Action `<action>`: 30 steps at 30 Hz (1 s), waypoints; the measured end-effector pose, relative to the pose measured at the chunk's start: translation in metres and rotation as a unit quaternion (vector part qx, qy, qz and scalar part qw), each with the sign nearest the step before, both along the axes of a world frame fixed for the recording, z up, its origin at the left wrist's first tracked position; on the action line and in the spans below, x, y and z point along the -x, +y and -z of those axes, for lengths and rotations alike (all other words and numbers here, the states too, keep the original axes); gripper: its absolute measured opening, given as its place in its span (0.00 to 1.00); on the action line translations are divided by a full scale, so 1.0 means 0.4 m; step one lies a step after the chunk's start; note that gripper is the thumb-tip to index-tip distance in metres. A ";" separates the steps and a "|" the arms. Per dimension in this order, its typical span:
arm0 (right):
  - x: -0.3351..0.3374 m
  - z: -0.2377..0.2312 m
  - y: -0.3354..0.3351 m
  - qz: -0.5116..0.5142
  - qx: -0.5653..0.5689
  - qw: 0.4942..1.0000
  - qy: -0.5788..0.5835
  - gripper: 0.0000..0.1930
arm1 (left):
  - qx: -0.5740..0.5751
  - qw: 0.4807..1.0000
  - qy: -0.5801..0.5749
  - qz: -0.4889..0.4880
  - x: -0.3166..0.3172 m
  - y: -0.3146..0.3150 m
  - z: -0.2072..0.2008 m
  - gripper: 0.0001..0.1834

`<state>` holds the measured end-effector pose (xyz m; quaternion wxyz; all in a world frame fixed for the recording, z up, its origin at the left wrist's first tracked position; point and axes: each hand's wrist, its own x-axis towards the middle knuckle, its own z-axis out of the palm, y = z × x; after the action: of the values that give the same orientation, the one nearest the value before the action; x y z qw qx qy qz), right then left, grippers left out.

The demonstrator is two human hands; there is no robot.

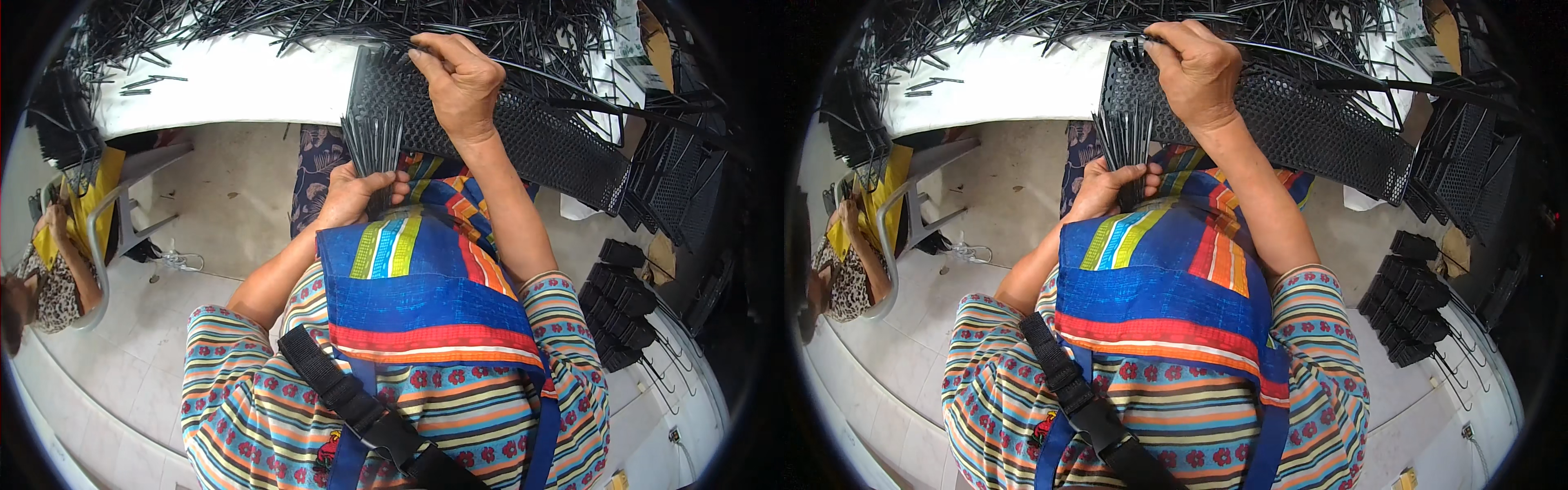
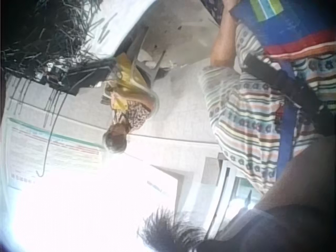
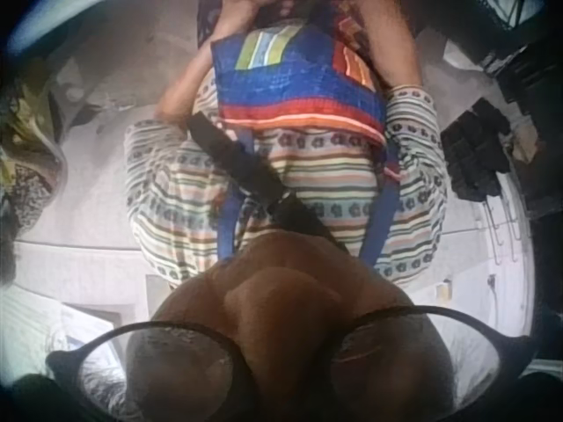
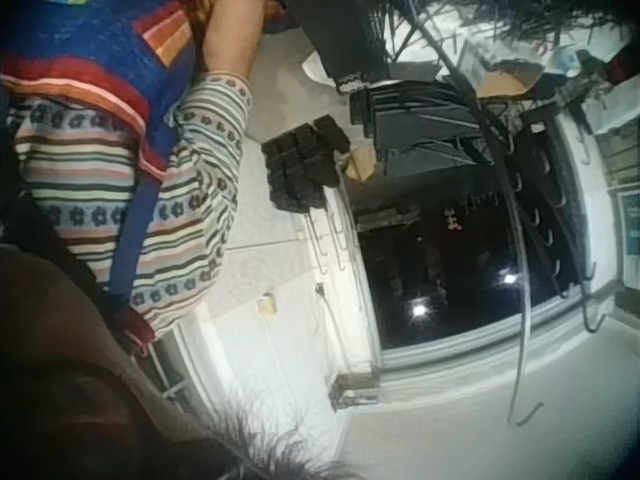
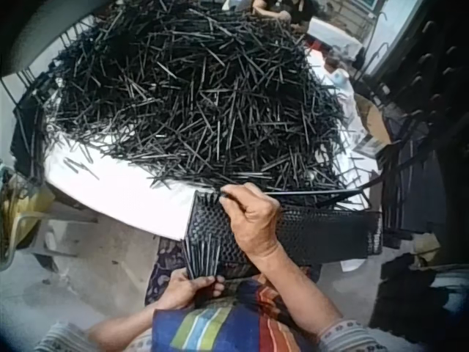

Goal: The person puts on eyeglasses, gathers a bundle of plastic ties from a pile on the table, and inserts the ties into the holes of a perforated plastic grid by hand.

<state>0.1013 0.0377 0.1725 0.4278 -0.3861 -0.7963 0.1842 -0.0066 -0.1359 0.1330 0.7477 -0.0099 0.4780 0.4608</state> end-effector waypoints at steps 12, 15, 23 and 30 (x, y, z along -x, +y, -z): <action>-0.024 -0.019 -0.025 -0.007 -0.062 0.995 -0.074 0.05 | -0.025 0.998 -0.028 -0.040 0.001 0.000 -0.007 0.08; -0.065 -0.012 -0.065 -0.077 0.336 0.935 -0.079 0.09 | -0.045 0.998 -0.044 -0.032 0.004 0.000 -0.017 0.08; -0.104 0.028 -0.109 -0.033 0.562 0.801 0.202 0.02 | -0.038 0.997 -0.038 -0.047 -0.010 0.003 -0.016 0.12; -0.102 -0.028 -0.045 0.024 0.251 0.917 0.310 0.04 | -0.029 0.999 0.027 -0.012 -0.012 -0.012 0.014 0.12</action>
<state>0.1420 0.0196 0.1838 0.5465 -0.4233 -0.5419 0.4780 -0.0019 -0.1406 0.1273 0.7287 0.0187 0.4846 0.4834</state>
